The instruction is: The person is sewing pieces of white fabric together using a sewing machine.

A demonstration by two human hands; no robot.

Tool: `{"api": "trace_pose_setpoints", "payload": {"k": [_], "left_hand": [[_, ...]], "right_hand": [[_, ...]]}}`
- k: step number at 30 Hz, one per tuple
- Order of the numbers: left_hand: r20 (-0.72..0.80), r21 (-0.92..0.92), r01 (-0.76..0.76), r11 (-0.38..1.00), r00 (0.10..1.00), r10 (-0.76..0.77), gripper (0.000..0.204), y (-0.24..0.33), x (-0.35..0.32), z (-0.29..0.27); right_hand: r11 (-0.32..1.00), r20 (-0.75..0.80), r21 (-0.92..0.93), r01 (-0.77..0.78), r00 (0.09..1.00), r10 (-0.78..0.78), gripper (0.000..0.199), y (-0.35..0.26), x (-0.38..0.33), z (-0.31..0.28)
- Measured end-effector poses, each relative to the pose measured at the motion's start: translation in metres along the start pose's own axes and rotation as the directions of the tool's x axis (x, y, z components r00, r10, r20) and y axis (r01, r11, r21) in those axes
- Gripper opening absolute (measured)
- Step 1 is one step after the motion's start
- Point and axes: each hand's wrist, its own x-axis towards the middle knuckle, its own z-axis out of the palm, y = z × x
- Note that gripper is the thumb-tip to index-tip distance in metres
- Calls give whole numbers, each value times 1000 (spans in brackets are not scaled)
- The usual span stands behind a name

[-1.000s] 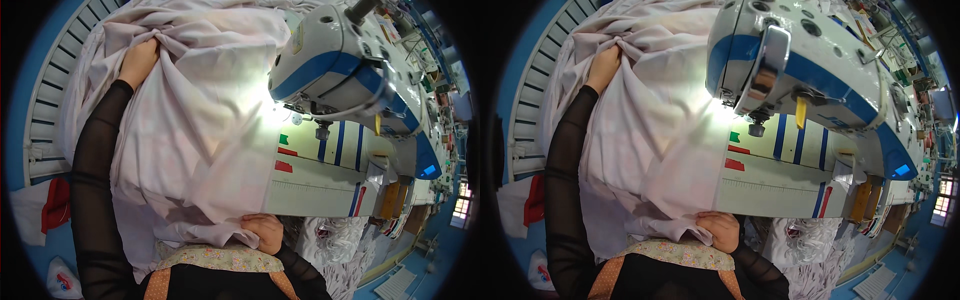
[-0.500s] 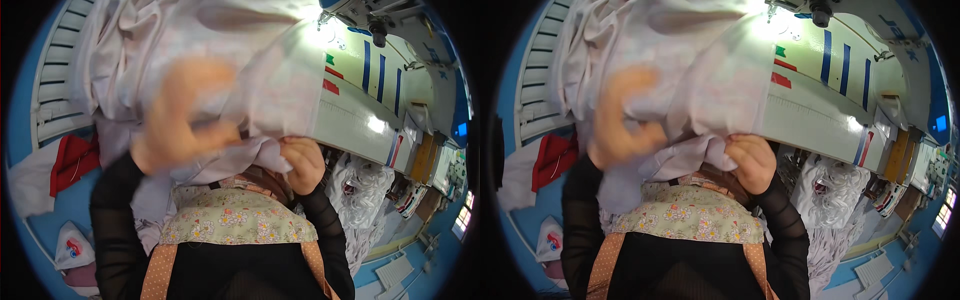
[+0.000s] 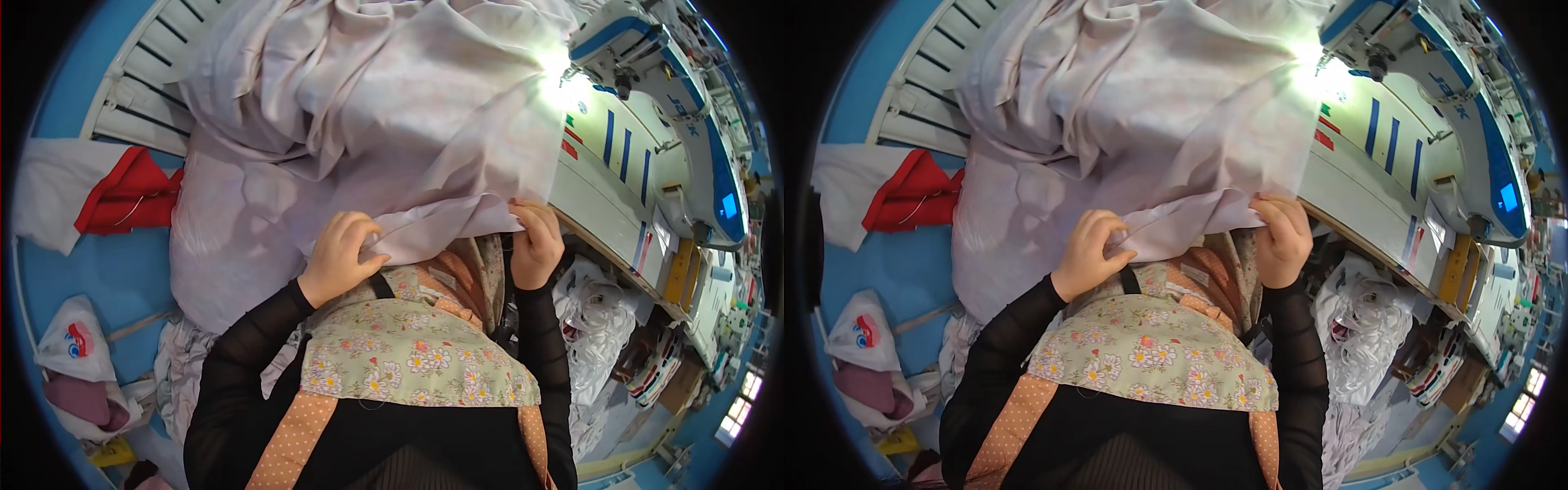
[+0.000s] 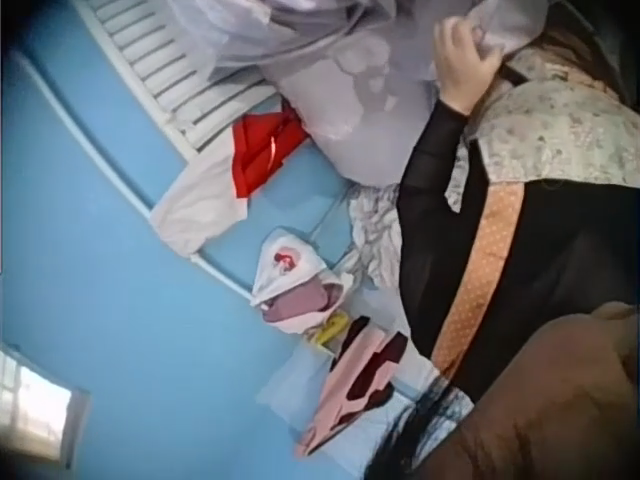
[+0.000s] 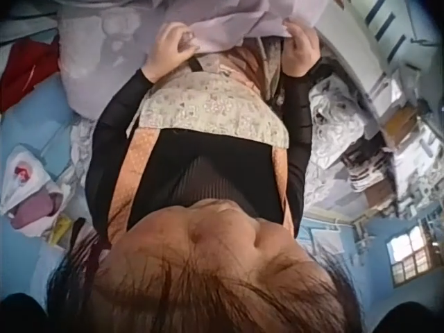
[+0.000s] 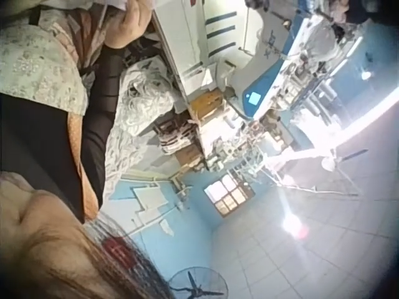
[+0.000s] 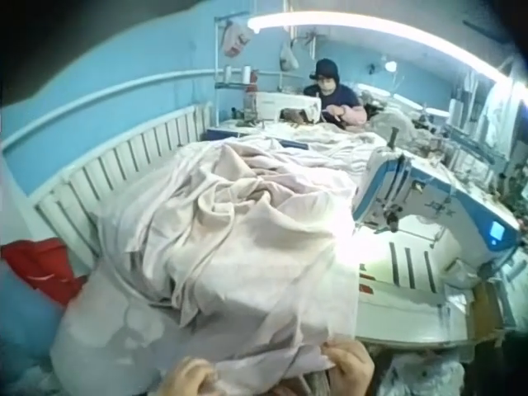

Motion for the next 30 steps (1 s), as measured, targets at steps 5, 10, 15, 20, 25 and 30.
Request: {"api": "trace_pose_setpoints", "payload": {"k": [5,10,15,20,25,30], "left_hand": [[-47,8,130,992,991,-129,35,-15,-29,2],[-8,-122,159,980,987,-161,23,-20,-37,11],[-197,-401,355,845,867,-457,5,-34,-58,-38],[-382,126,189,974,915,-128,8,9,-84,-196],[-167,483,-121,867,959,227,21,38,-104,-229],[-139,425,-160,891,961,238,29,39,-111,-225]], "right_hand": [[999,-10,28,-21,1000,21,30,1,-1,1],[1000,1,-14,-8,1000,8,27,-1,2,2],[998,9,-42,42,999,-42,20,-8,17,8],[960,274,-55,273,929,-248,15,-31,61,29],[875,311,109,472,819,-481,21,-79,109,61],[773,351,284,567,689,-634,23,-119,105,68]]}}
